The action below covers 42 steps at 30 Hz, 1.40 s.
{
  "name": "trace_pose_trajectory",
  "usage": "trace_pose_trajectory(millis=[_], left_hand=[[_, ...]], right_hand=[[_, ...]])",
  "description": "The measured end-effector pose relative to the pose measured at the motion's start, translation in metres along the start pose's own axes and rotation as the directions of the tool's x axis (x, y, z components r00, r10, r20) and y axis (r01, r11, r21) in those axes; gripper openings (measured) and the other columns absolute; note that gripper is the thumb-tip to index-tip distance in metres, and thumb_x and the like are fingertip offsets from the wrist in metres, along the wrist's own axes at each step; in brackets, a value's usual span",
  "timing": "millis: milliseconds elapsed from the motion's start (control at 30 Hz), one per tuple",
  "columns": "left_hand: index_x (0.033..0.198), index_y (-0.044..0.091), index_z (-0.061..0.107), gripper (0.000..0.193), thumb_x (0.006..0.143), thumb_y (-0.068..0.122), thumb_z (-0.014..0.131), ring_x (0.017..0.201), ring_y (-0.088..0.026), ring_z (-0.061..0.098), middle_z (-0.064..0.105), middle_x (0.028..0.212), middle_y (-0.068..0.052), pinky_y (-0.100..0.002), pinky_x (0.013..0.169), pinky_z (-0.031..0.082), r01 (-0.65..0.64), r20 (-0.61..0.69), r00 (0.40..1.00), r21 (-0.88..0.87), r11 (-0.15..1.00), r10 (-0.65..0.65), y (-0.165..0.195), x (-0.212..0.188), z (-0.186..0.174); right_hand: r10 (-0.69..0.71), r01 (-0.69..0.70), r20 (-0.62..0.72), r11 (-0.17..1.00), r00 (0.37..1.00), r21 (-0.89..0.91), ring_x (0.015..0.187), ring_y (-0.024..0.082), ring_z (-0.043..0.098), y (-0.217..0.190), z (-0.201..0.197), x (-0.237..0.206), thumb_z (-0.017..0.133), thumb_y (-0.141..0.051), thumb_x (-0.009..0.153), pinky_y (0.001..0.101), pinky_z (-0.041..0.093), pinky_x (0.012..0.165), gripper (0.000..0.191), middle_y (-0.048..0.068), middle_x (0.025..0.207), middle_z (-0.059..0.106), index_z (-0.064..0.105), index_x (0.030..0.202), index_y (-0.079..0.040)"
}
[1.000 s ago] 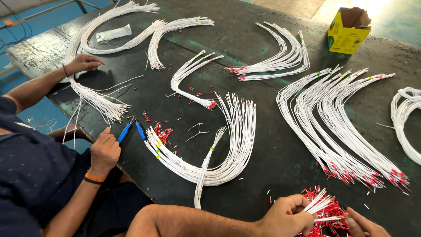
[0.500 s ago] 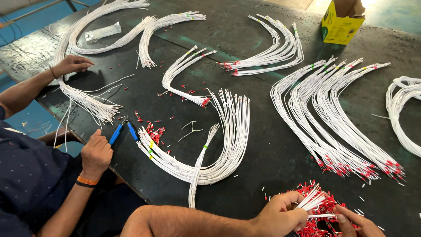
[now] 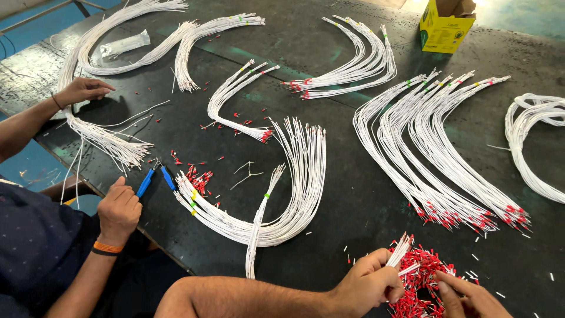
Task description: The person picks small red and white wire pieces from a pile on the work table and gathers loose white wires into bundles, placing the gathered wires with the other pre-bundled wire harnesses spread across the table. A coworker at the same table handles wires and uses pliers nearby.
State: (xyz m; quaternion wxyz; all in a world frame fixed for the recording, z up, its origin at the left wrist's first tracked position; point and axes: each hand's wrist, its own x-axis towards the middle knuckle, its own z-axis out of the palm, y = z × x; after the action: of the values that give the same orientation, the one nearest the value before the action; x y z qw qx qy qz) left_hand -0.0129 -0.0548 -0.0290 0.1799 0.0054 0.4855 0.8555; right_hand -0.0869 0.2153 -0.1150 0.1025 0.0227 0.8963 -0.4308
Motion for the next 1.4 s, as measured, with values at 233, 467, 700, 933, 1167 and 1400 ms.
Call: trace_pose_trajectory(millis=[233, 467, 700, 933, 1167, 1400], left_hand=[[0.105, 0.008, 0.049, 0.006, 0.101, 0.013, 0.048, 0.06, -0.004, 0.043, 0.058, 0.074, -0.001, -0.021, 0.051, 0.032, 0.001, 0.011, 1.0, -0.018, 1.0, -0.001, 0.006, -0.002, 0.004], [0.104, 0.008, 0.051, 0.009, 0.104, 0.016, 0.048, 0.058, -0.003, 0.042, 0.056, 0.073, 0.0, -0.022, 0.05, 0.032, 0.012, 0.014, 1.0, 0.032, 0.999, -0.013, 0.007, -0.003, 0.003], [0.115, 0.003, 0.056, 0.013, 0.102, 0.004, 0.054, 0.072, -0.004, 0.051, 0.057, 0.083, 0.001, -0.023, 0.064, 0.041, -0.059, 0.031, 0.998, -0.045, 0.997, 0.06, -0.008, 0.002, 0.003], [0.112, 0.001, 0.051, 0.013, 0.1, 0.003, 0.054, 0.068, -0.008, 0.057, 0.061, 0.078, -0.004, -0.024, 0.063, 0.046, -0.032, 0.033, 0.999, -0.011, 0.999, 0.032, -0.009, 0.003, 0.004], [0.111, 0.003, 0.052, 0.014, 0.103, 0.014, 0.048, 0.053, -0.006, 0.04, 0.064, 0.074, -0.011, -0.023, 0.048, 0.031, 0.03, 0.051, 0.998, 0.024, 0.999, -0.031, 0.006, -0.002, 0.005], [0.111, 0.001, 0.055, 0.027, 0.102, 0.018, 0.037, 0.048, -0.01, 0.037, 0.069, 0.083, -0.022, -0.024, 0.045, 0.032, 0.073, 0.069, 0.995, -0.001, 0.997, -0.073, 0.021, -0.007, 0.01]], right_hand=[[-0.259, 0.271, -0.227, 0.962, 0.939, 0.026, 0.054, 0.016, 0.067, -0.003, 0.011, -0.02, 0.07, -0.019, 0.093, 0.0321, 0.054, 0.051, 0.024, 0.012, 0.083, 0.069, 0.078, 0.114, -0.013], [-0.394, 0.408, -0.274, 0.913, 0.877, -0.007, 0.059, 0.013, 0.069, -0.014, 0.009, -0.028, 0.07, -0.018, 0.091, 0.0291, 0.056, 0.053, 0.022, 0.009, 0.085, 0.074, 0.077, 0.111, -0.013], [-0.196, 0.187, -0.136, 0.98, 0.971, -0.072, 0.053, 0.014, 0.066, 0.0, -0.001, -0.008, 0.071, -0.023, 0.094, 0.0286, 0.053, 0.052, 0.025, 0.009, 0.076, 0.074, 0.077, 0.117, -0.016], [0.063, -0.086, 0.085, 0.954, 0.994, 0.288, 0.052, 0.017, 0.06, 0.032, -0.015, 0.012, 0.064, -0.015, 0.098, 0.0338, 0.051, 0.048, 0.031, 0.015, 0.069, 0.071, 0.072, 0.127, -0.006], [-0.111, 0.17, -0.203, 0.937, 0.973, 0.303, 0.055, 0.012, 0.06, 0.002, -0.008, -0.018, 0.07, -0.006, 0.101, 0.0262, 0.05, 0.052, 0.026, 0.017, 0.072, 0.07, 0.076, 0.124, 0.004], [0.008, 0.055, -0.184, 0.94, 0.983, 0.336, 0.052, 0.012, 0.059, -0.022, -0.011, -0.026, 0.065, -0.008, 0.095, 0.0269, 0.049, 0.049, 0.025, 0.006, 0.089, 0.078, 0.073, 0.116, 0.003]])
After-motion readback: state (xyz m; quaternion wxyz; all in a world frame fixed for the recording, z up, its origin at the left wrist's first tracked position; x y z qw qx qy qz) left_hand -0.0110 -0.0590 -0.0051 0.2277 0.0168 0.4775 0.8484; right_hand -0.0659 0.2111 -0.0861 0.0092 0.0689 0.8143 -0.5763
